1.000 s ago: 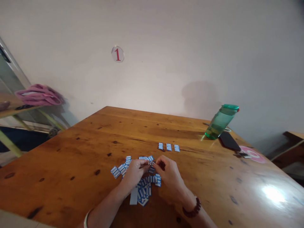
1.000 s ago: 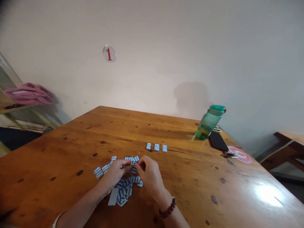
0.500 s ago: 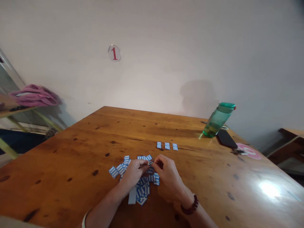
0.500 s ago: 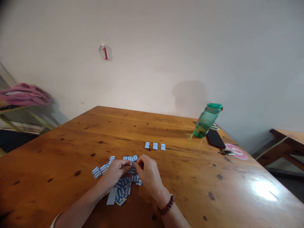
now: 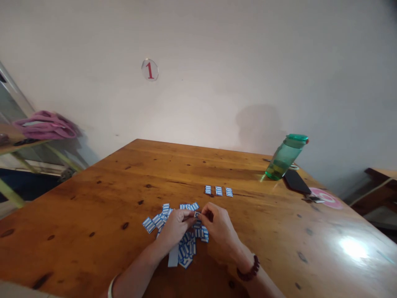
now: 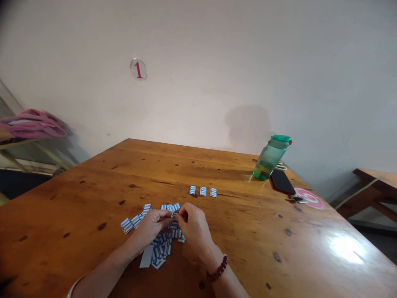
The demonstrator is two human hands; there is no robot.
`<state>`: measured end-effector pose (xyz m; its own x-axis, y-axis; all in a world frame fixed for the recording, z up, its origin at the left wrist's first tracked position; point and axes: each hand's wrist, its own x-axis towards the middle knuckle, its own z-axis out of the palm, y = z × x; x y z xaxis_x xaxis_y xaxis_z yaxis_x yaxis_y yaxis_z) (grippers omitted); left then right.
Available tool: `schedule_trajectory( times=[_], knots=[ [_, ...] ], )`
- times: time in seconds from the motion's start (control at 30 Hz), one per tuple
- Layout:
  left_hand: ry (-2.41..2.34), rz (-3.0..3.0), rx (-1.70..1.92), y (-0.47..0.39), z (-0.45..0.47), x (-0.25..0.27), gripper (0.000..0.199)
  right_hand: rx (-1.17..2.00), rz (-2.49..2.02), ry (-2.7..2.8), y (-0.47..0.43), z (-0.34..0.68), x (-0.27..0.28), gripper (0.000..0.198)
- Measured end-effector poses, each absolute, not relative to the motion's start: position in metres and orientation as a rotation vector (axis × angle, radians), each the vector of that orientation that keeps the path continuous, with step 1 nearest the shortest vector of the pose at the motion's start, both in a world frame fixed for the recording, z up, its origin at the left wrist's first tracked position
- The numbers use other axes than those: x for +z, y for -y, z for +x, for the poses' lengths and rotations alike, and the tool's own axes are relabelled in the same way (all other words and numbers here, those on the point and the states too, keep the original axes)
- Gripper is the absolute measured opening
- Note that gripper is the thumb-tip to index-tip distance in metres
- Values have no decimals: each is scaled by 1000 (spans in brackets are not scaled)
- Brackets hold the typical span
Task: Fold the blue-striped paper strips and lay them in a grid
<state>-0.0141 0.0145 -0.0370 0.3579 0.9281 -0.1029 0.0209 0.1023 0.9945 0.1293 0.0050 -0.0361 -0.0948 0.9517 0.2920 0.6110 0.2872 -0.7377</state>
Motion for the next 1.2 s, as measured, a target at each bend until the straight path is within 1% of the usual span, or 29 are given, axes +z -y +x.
schedule_trajectory(
  times=[0.17,0.3,0.47,0.57,0.67,0.73,0.8,0.9,1.03,1.2],
  knots=[
    [-1033,1215,997,-18,-19,-35,8,665,-1331,1724,-6,130,-38,10],
    [-1085,1028,1164,-21,-29,-28,7,620,-1352,1823,-5,132,-39,10],
    [-1051,681,1299,-27,-40,-23,9,630,-1174,2183,3,127,-37,26],
    [-1023,630,1325,-29,-42,-24,7,529,-1120,2395,8,122,-38,35],
    [-1007,635,1320,-29,-43,-25,5,410,-1220,2503,8,121,-40,40],
    [-1011,637,1306,-28,-42,-25,4,380,-1333,2453,7,122,-40,38],
    [-1016,636,1306,-28,-43,-25,5,394,-1392,2368,6,123,-39,31],
    [-1008,641,1312,-27,-43,-25,6,461,-1348,2352,7,124,-37,20],
    [-989,663,1312,-27,-43,-27,7,491,-1289,2435,10,121,-38,19],
    [-998,689,1292,-28,-42,-29,9,510,-1361,2489,12,118,-36,12]
  ],
)
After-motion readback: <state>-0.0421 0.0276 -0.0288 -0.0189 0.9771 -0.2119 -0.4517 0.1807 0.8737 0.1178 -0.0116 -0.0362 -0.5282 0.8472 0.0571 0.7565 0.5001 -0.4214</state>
